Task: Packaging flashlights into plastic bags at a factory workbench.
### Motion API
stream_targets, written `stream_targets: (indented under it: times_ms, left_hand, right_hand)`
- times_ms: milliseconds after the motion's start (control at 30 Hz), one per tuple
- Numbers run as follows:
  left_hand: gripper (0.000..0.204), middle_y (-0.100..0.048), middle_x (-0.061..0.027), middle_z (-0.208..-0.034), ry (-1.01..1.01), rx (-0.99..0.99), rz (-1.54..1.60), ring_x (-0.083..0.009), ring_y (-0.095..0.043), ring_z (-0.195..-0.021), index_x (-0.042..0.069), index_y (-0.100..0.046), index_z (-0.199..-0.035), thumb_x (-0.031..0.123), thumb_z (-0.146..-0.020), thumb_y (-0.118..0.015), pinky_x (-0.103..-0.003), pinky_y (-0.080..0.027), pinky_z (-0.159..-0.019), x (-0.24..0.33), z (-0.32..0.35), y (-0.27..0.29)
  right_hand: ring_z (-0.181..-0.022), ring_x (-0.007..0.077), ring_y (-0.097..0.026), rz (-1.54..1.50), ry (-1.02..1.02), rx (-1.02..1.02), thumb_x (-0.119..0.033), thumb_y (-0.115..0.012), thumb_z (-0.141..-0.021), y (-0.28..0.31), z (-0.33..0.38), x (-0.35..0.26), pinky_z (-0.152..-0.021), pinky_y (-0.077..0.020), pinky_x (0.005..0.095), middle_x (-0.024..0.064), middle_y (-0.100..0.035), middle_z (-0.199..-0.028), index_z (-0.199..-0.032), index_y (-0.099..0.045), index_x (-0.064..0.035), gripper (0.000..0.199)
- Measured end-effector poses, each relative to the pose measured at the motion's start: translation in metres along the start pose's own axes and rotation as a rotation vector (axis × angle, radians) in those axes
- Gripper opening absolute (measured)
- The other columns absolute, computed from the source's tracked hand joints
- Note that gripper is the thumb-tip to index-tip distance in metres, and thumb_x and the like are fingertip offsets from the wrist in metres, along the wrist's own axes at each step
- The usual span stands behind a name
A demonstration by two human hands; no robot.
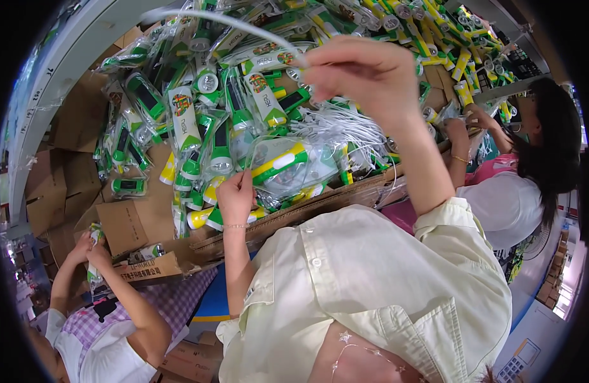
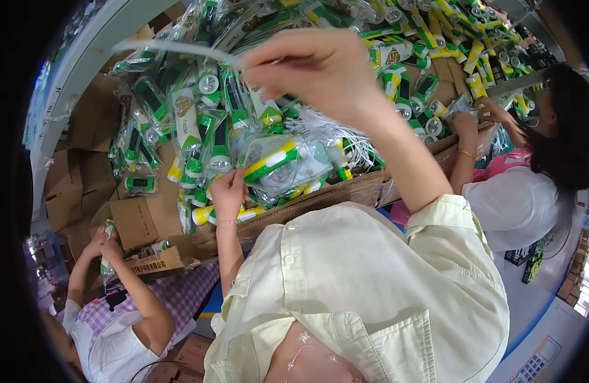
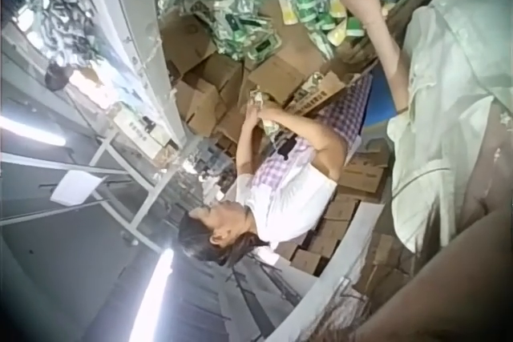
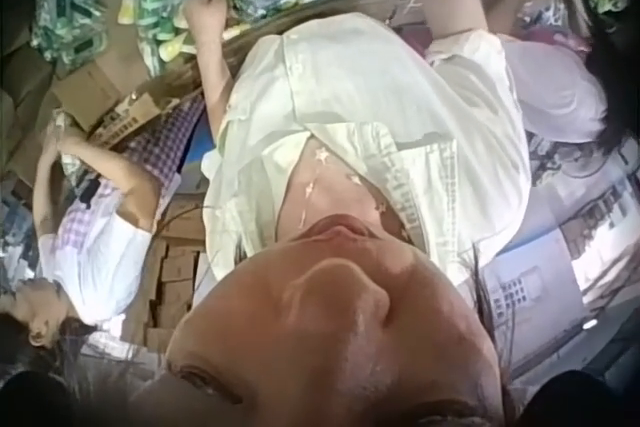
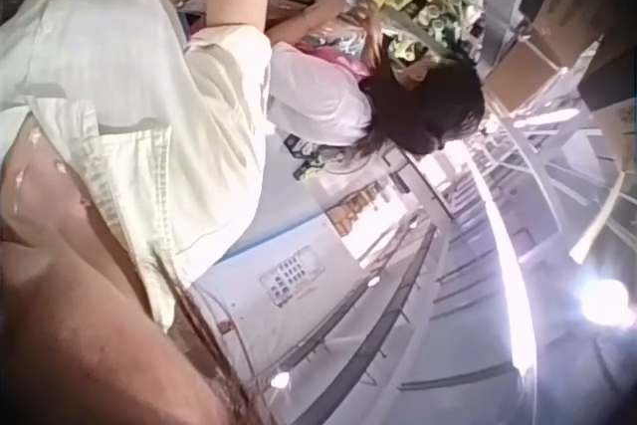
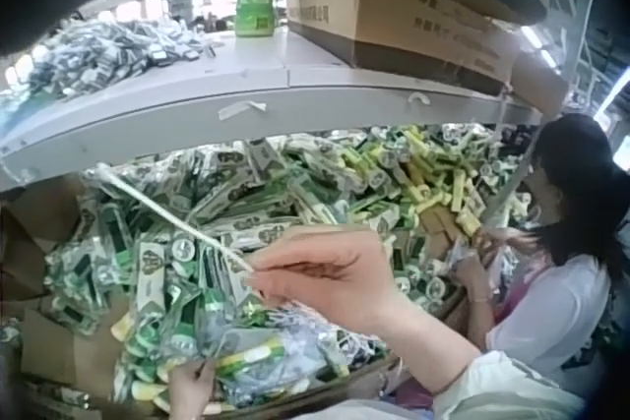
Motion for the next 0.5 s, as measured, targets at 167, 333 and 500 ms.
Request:
stream_targets:
  times_ms: [167,333,500]
  left_hand:
    - [0.028,-0.053,-0.0025,-0.049,0.034,-0.043,0.093,-0.0073,-0.048,-0.038,-0.002,-0.066,-0.081,0.022,-0.090,-0.055,-0.022,-0.036,-0.036,-0.009,0.000,-0.004]
    - [0.026,-0.053,-0.0018,-0.050,-0.003,-0.032,0.168,-0.0067,-0.047,-0.038,-0.001,-0.067,-0.083,0.021,-0.091,-0.055,-0.021,-0.035,-0.037,-0.008,0.000,-0.004]
    - [0.025,-0.053,-0.0016,-0.051,0.039,0.027,0.225,-0.0062,-0.047,-0.040,-0.001,-0.067,-0.085,0.020,-0.091,-0.055,-0.020,-0.036,-0.038,-0.019,0.001,0.004]
  right_hand:
    - [-0.066,0.0173,-0.064,-0.252,0.284,-0.232,0.004,-0.065,-0.076,-0.072,0.003,0.012,-0.058,-0.0517,0.0248,0.0140,-0.064,-0.081,-0.091,-0.067,0.0039,0.015]
    - [-0.079,0.0166,-0.064,0.161,0.070,-0.507,-0.008,-0.066,-0.079,-0.107,0.039,0.140,-0.066,-0.0504,0.0282,0.0060,-0.066,-0.084,-0.088,-0.069,-0.0055,0.010]
    - [-0.077,0.0267,-0.063,1.081,0.243,-0.840,-0.012,-0.062,-0.076,-0.098,0.062,0.193,-0.065,-0.0507,0.0368,0.0063,-0.064,-0.080,-0.079,-0.068,-0.0117,0.007]
Point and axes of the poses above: each hand's wrist, its own z-axis away from the middle knuckle, its own y-axis out of the back of the hand, x = y × z, the point moved 8 cm from there along -z, towards the middle knuckle
